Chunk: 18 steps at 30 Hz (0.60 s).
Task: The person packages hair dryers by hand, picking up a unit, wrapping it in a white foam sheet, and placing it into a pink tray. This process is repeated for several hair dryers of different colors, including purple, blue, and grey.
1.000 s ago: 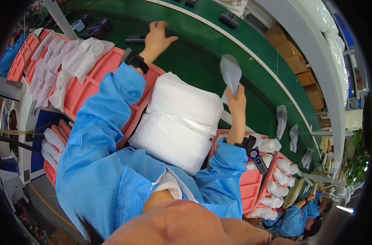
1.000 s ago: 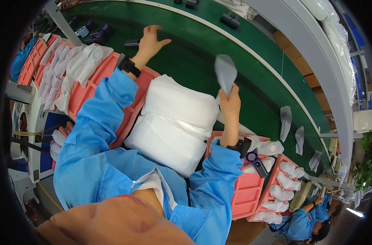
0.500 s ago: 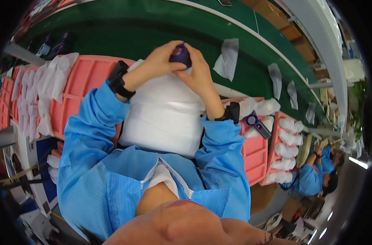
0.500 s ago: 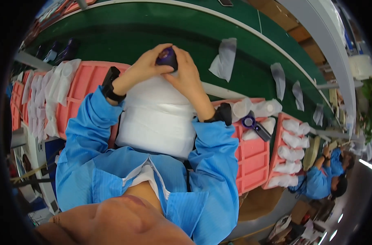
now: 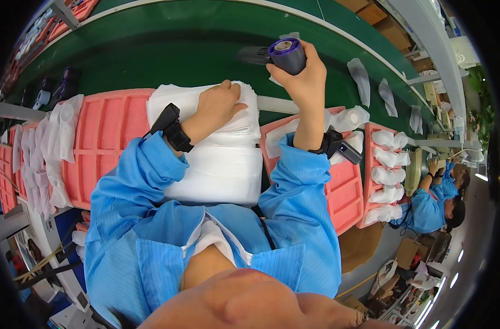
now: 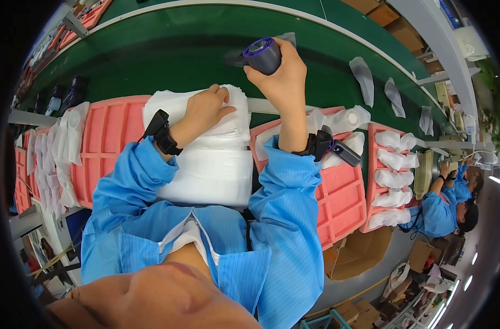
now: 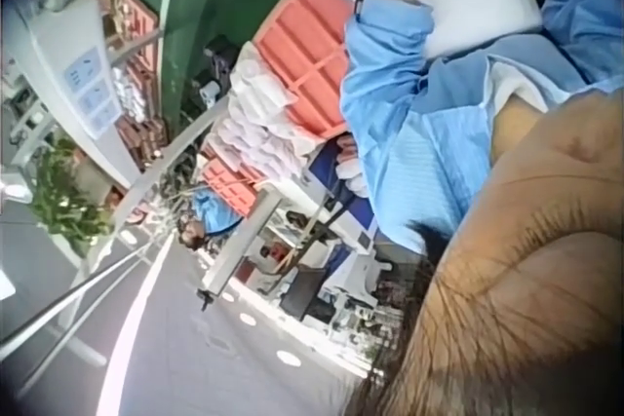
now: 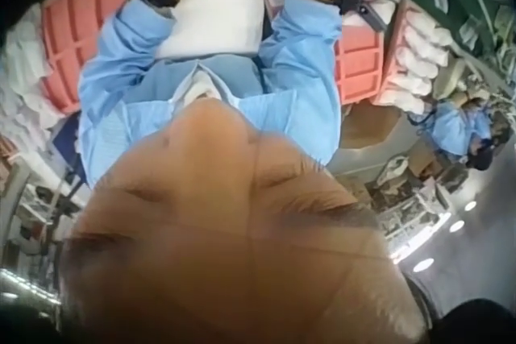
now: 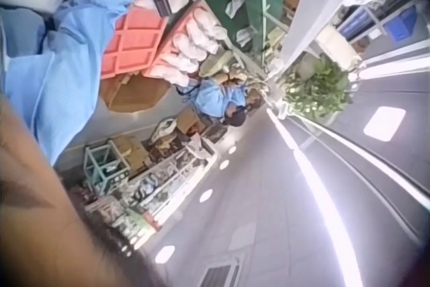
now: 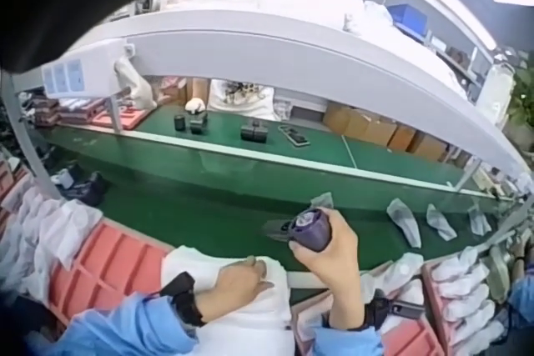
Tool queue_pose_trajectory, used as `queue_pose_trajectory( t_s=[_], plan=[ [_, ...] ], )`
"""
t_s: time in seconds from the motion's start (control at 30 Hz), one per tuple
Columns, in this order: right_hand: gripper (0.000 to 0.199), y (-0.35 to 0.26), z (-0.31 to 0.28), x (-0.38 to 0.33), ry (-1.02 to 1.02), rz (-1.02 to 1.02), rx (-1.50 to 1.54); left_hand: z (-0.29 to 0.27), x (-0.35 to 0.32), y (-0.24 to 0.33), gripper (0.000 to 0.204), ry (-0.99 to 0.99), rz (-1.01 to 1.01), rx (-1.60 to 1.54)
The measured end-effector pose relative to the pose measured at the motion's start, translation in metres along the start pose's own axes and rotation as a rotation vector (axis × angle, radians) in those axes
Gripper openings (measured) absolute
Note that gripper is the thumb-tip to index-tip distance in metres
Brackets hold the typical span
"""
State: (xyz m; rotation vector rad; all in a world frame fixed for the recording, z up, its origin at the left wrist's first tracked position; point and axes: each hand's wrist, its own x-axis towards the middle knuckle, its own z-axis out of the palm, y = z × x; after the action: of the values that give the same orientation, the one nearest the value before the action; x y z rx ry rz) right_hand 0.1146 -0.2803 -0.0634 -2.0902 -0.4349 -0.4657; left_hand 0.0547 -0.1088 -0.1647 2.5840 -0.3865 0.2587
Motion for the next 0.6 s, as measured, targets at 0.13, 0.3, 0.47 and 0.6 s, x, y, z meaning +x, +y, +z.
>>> queue_pose_trajectory(
  t_s=[0.13,0.3,0.47,0.6],
  plan=[
    [0.057,-0.013,-0.026,-0.002,-0.130,0.039,0.079,0.000,-0.007,-0.011,0.017,0.060,-0.006,-0.200],
    [0.057,-0.019,-0.053,-0.009,-0.306,-0.021,0.189,-0.021,-0.009,-0.029,0.014,0.008,-0.175,-0.807],
    [0.057,-0.024,-0.041,-0.010,-0.460,-0.148,0.351,-0.062,-0.010,-0.009,0.010,0.039,-0.192,-1.087],
    [0.062,-0.033,0.006,-0.009,-0.422,-0.385,0.311,-0.091,-0.019,0.001,0.009,0.195,-0.261,-1.261]
  ],
)
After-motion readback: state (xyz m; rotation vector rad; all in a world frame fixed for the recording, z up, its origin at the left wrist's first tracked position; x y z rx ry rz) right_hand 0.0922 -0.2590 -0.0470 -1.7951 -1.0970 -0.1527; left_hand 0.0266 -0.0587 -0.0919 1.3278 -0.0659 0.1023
